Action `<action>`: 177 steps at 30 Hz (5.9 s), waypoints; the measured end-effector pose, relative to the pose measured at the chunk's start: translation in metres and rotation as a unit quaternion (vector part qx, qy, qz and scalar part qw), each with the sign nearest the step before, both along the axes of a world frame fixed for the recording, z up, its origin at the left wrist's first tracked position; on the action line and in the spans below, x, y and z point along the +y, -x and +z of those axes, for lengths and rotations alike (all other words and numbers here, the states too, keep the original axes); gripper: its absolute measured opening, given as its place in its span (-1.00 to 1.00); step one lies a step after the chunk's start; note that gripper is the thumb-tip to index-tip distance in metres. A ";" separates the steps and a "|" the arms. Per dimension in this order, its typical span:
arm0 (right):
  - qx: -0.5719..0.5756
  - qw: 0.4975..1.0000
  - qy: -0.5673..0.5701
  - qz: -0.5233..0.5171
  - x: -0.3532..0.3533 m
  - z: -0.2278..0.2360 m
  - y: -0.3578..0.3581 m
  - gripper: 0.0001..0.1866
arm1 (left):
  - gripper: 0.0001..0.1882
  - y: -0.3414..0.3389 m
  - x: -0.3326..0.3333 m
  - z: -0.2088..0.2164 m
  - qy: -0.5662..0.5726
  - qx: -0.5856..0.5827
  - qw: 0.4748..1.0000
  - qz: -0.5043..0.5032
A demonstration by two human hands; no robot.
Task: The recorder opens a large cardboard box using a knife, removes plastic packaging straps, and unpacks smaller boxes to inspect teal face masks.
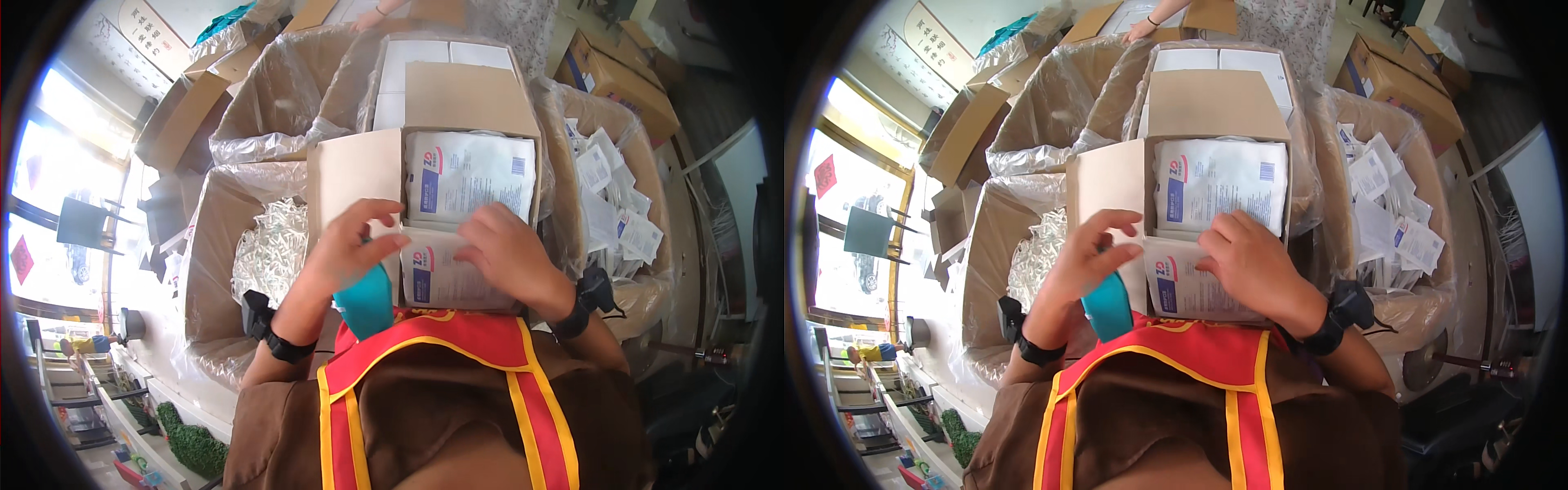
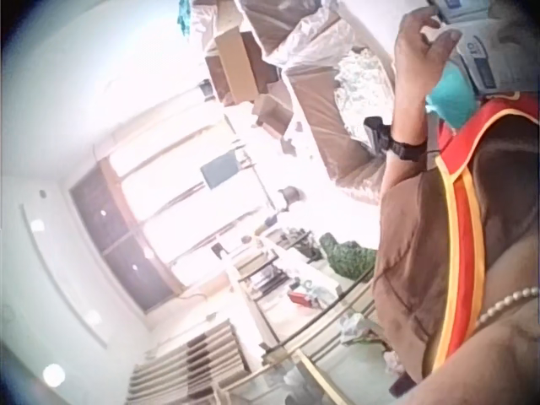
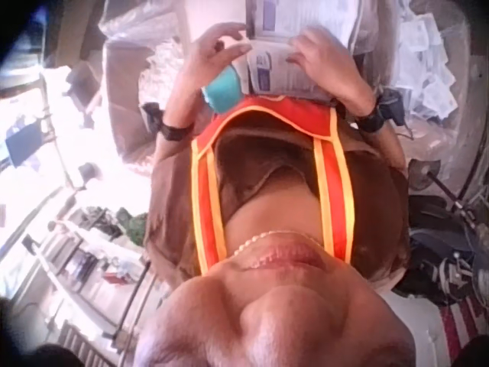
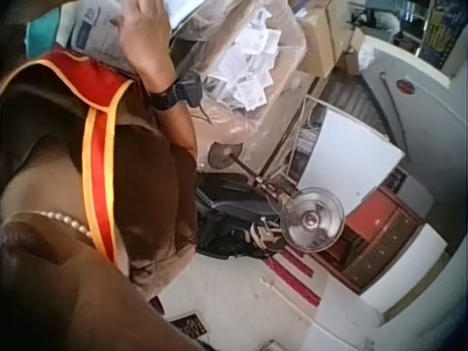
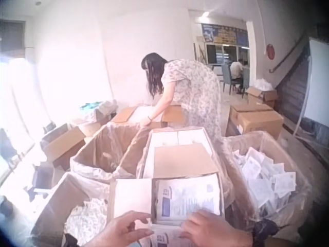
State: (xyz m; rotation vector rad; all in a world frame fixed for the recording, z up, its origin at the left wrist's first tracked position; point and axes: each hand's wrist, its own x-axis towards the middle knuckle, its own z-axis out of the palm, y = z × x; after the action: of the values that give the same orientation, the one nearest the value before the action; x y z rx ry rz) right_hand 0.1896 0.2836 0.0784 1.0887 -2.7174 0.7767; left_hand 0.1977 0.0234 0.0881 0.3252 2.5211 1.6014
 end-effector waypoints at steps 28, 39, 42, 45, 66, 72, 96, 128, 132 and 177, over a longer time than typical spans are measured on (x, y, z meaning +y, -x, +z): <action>0.098 0.993 0.068 -0.021 -0.006 0.031 0.005 -0.79 | -0.79 0.005 0.046 0.001 -0.033 0.073 0.995 0.050; 0.122 0.992 0.035 0.013 -0.001 0.036 -0.003 -0.92 | -0.54 -0.001 0.035 0.016 0.049 0.186 0.981 -0.027; 0.107 0.992 0.059 0.034 -0.002 0.036 -0.005 -0.88 | -0.65 0.000 0.035 0.027 0.049 0.170 0.984 -0.030; 0.090 0.991 0.094 0.031 -0.002 0.036 -0.001 -0.83 | -0.76 0.003 0.033 0.026 0.058 0.142 0.987 -0.044; 0.062 0.996 0.070 0.013 -0.011 0.038 0.009 -0.83 | -0.85 0.006 0.053 0.026 -0.199 -0.078 0.976 0.038; 0.233 0.972 0.016 0.037 -0.014 0.045 0.007 -0.89 | -0.82 0.012 0.060 0.020 -0.342 -0.174 0.919 0.090; 0.111 0.987 0.118 0.020 -0.002 0.063 0.019 -0.73 | -0.91 0.015 0.042 0.031 -0.141 0.063 0.988 0.006; 0.235 0.959 0.064 0.143 -0.015 0.084 -0.033 -0.89 | -0.80 0.064 0.018 -0.024 -0.316 -0.070 0.914 0.243; 0.233 0.958 0.128 0.105 0.006 0.093 -0.029 -0.81 | -0.79 0.067 -0.004 -0.036 -0.274 -0.057 0.937 0.209; 0.188 0.969 0.147 0.065 0.007 0.079 -0.009 -0.77 | -0.44 0.008 0.060 0.033 0.020 0.187 0.972 -0.141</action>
State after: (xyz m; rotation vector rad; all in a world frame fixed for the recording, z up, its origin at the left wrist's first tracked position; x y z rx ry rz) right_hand 0.1989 0.2911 0.1571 1.2091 -2.1575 0.8553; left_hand 0.1901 0.0835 0.1212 1.0172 2.6035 1.4901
